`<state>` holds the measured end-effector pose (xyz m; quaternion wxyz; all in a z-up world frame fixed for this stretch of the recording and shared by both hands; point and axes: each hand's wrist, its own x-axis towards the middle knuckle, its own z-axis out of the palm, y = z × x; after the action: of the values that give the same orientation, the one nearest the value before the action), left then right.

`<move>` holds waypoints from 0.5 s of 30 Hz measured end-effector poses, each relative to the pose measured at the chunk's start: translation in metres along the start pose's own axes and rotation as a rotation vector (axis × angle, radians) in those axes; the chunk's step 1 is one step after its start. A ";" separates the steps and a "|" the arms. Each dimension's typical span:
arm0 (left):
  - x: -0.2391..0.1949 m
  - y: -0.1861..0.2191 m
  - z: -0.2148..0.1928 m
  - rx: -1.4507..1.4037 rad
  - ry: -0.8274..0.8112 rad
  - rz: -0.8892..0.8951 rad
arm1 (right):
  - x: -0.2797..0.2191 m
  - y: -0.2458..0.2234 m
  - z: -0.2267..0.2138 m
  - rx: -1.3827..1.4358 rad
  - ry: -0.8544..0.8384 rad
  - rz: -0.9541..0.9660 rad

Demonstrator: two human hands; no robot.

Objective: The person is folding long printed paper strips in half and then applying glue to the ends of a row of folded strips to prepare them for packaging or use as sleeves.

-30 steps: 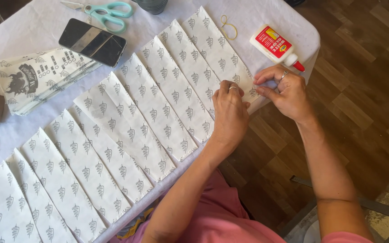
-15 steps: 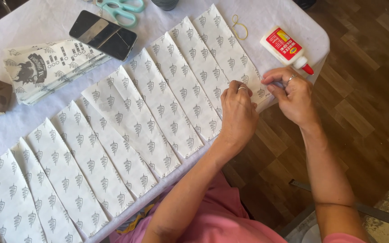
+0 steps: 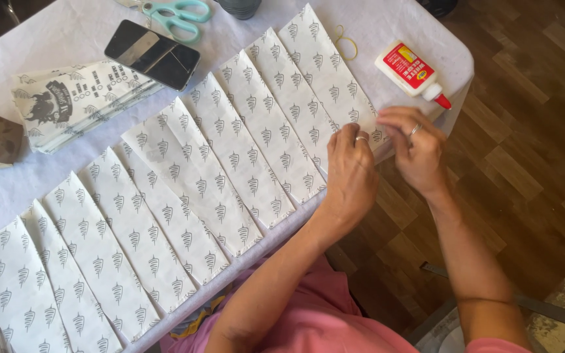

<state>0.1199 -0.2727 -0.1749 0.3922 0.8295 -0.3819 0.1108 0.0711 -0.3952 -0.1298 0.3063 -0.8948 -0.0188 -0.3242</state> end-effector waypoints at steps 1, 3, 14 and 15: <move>-0.004 -0.003 -0.002 0.003 0.005 0.000 | -0.001 -0.003 0.002 0.002 0.000 -0.006; -0.013 -0.006 -0.002 -0.016 0.118 0.211 | -0.006 -0.009 0.005 -0.045 -0.090 -0.011; -0.043 -0.019 -0.073 -0.004 0.041 0.100 | -0.001 -0.023 0.005 0.154 -0.262 -0.115; -0.040 -0.017 -0.074 0.025 0.028 0.123 | -0.003 -0.021 0.009 0.180 -0.293 -0.112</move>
<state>0.1132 -0.1891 -0.1547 0.3794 0.8078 -0.4251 0.1509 0.0688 -0.3722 -0.1256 0.3607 -0.8990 -0.1422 -0.2037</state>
